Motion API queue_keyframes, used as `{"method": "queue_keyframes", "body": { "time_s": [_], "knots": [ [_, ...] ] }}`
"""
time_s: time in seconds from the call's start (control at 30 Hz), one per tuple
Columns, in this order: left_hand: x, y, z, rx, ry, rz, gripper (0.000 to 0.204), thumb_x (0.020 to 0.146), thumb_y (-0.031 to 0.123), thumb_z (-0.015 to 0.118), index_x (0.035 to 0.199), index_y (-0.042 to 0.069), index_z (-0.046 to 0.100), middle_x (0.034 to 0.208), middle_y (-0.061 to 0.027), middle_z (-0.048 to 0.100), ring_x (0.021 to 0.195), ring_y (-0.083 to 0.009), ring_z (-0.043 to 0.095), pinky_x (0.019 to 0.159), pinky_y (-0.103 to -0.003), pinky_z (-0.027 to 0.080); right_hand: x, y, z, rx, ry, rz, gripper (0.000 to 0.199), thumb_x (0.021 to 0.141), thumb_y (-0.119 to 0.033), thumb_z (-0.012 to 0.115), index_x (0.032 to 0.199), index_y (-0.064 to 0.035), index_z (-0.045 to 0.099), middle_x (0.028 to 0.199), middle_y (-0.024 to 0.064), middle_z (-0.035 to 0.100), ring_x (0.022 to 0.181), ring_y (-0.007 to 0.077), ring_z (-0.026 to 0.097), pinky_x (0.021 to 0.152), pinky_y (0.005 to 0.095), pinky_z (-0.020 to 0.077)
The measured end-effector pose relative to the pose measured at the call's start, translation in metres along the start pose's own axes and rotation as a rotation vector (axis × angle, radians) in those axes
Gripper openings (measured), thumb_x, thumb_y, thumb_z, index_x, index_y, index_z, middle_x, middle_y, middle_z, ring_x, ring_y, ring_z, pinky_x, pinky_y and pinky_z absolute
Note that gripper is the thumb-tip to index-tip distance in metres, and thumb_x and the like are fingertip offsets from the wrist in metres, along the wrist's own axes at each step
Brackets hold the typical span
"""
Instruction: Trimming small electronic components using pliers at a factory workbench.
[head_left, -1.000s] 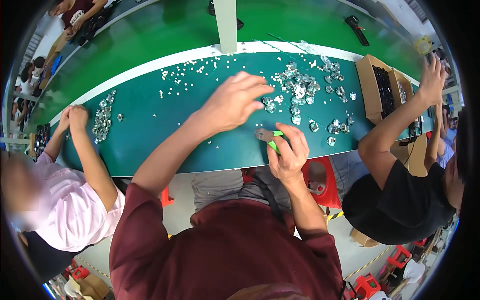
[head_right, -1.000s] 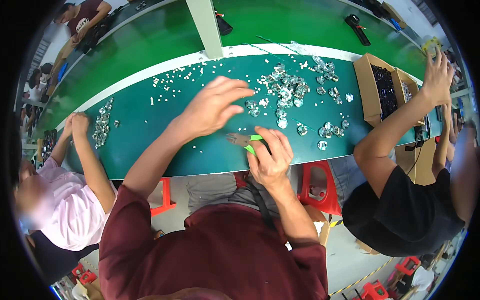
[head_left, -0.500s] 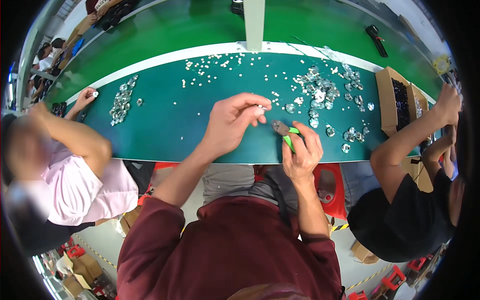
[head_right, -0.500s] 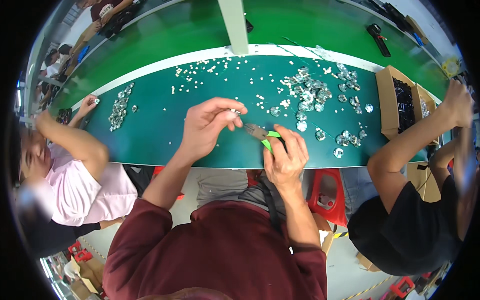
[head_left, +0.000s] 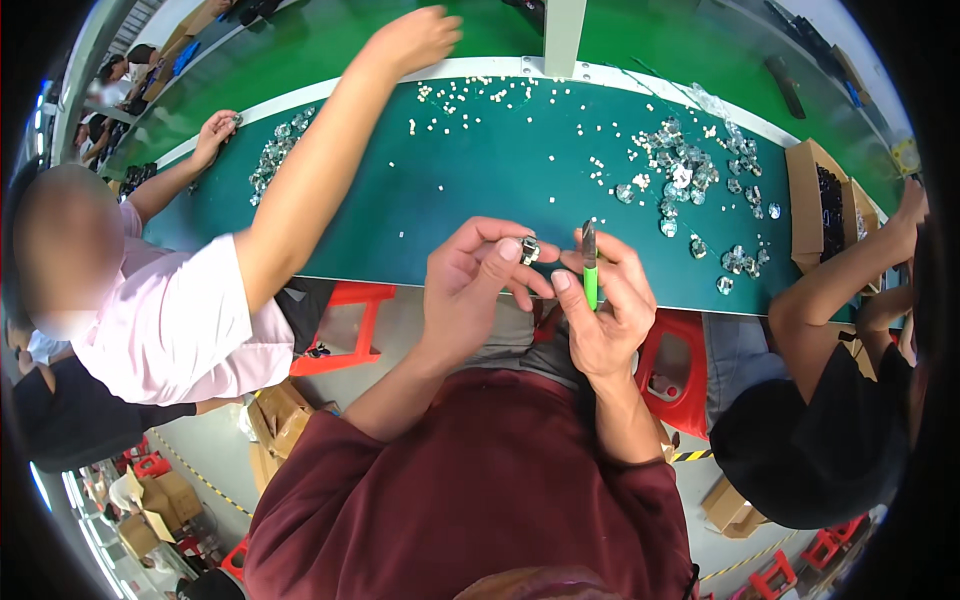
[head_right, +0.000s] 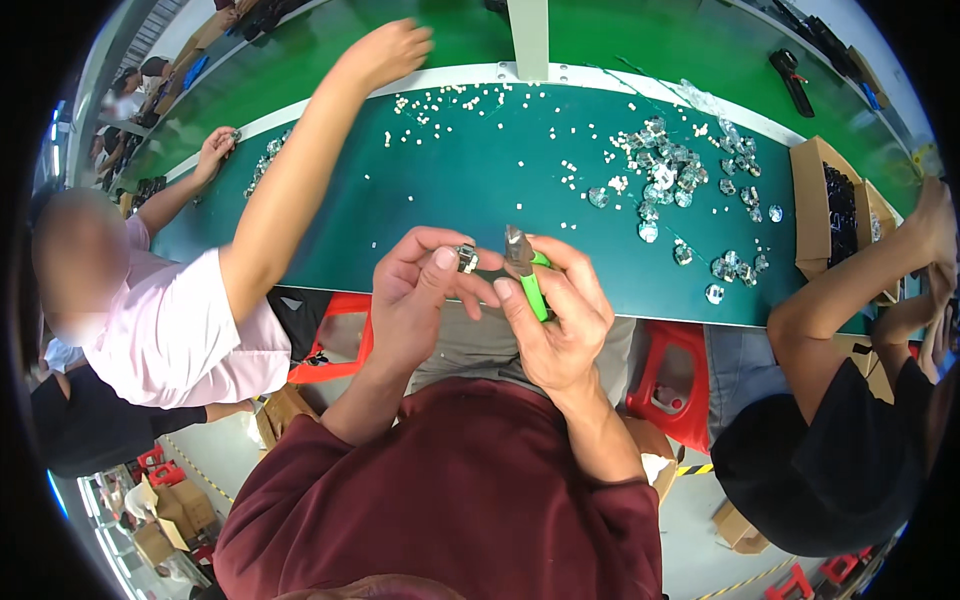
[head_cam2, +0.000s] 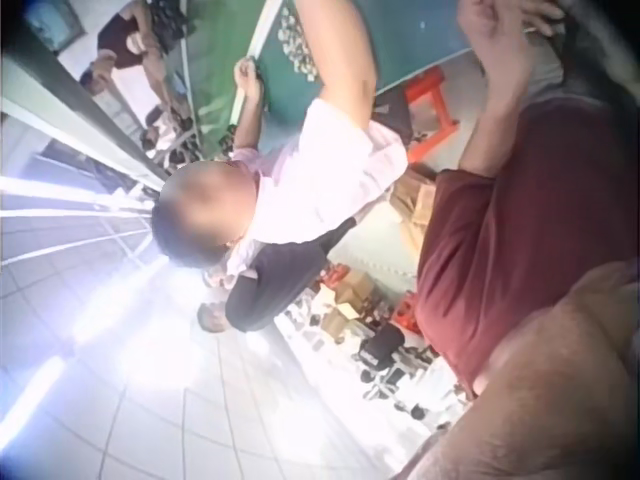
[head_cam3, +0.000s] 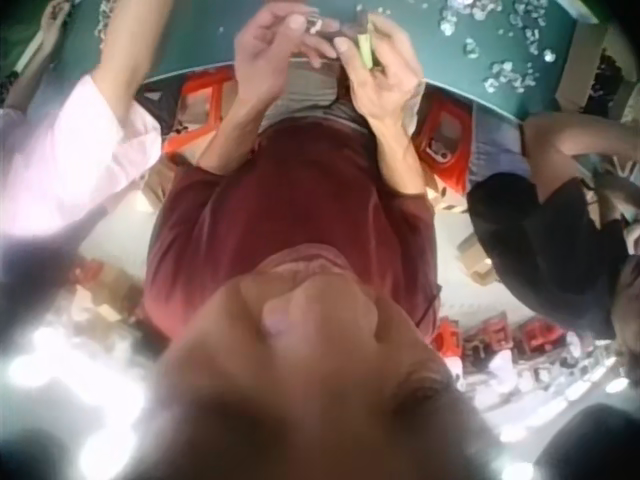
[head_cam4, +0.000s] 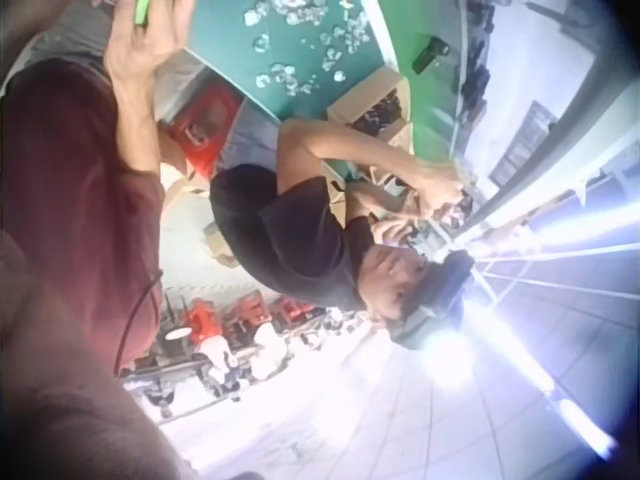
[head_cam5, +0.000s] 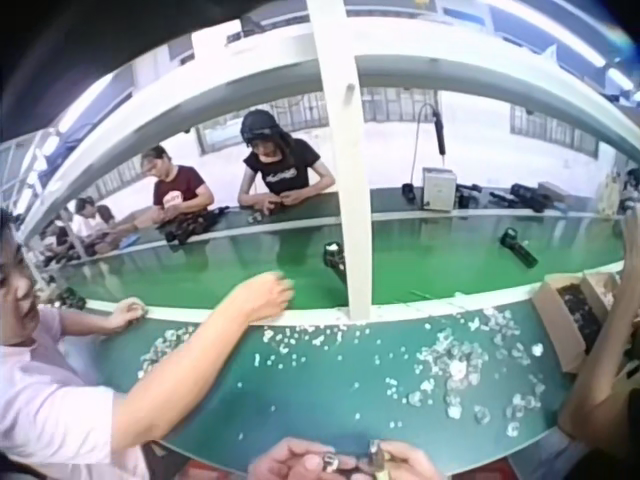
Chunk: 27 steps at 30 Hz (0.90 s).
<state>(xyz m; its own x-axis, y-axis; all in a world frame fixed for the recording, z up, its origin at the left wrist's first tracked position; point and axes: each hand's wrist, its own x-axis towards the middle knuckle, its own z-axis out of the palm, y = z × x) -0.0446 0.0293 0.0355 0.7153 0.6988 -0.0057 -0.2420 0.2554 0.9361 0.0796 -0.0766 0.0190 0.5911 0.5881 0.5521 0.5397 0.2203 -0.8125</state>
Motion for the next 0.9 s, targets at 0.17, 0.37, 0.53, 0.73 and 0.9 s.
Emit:
{"method": "queue_keyframes", "body": {
  "time_s": [0.17,0.37,0.53,0.73,0.9],
  "knots": [
    [-0.006,-0.003,-0.004,-0.009,-0.030,0.078,0.021,0.104,0.017,0.058,0.114,-0.002,0.062,0.109,-0.0160,0.072,0.083,-0.0160,0.071,0.064,-0.025,0.056,0.003,-0.006,0.001,-0.023,-0.005,-0.044,0.020,0.081,-0.003,0.081,0.097,0.0053,0.073,0.110,0.0157,0.070,0.087,0.0222,0.071,0.072,0.0307,0.0555],
    [-0.016,-0.011,0.008,-0.106,-0.053,0.153,0.016,0.097,-0.002,0.064,0.112,-0.004,0.066,0.120,-0.0140,0.063,0.106,-0.0166,0.064,0.088,-0.029,0.055,0.001,-0.013,0.001,-0.006,0.006,0.008,0.020,0.080,-0.005,0.084,0.094,0.0043,0.073,0.107,0.0153,0.070,0.084,0.0215,0.070,0.070,0.0312,0.0553],
    [-0.020,-0.020,0.009,-0.119,-0.059,0.223,0.017,0.096,-0.004,0.065,0.112,-0.004,0.065,0.121,-0.0150,0.064,0.110,-0.0183,0.063,0.096,-0.032,0.053,-0.001,-0.013,-0.001,0.003,-0.005,-0.010,0.018,0.080,-0.004,0.083,0.093,0.0031,0.073,0.105,0.0155,0.071,0.083,0.0221,0.070,0.069,0.0312,0.0551],
    [-0.022,-0.015,0.006,-0.043,-0.080,0.250,0.025,0.093,-0.004,0.067,0.118,-0.002,0.065,0.121,-0.0148,0.063,0.108,-0.0188,0.063,0.090,-0.031,0.055,-0.001,-0.014,-0.001,-0.014,-0.025,-0.015,0.015,0.082,-0.002,0.080,0.094,0.0028,0.072,0.108,0.0163,0.070,0.082,0.0227,0.069,0.069,0.0317,0.0550],
    [-0.017,-0.008,-0.008,0.261,-0.184,0.293,0.026,0.094,0.003,0.068,0.120,0.000,0.067,0.115,-0.0117,0.064,0.103,-0.0184,0.064,0.086,-0.030,0.056,-0.001,-0.019,-0.003,0.014,-0.099,0.089,0.012,0.084,-0.001,0.077,0.092,0.0022,0.070,0.109,0.0169,0.070,0.081,0.0215,0.068,0.069,0.0308,0.0538]
  ]
}}
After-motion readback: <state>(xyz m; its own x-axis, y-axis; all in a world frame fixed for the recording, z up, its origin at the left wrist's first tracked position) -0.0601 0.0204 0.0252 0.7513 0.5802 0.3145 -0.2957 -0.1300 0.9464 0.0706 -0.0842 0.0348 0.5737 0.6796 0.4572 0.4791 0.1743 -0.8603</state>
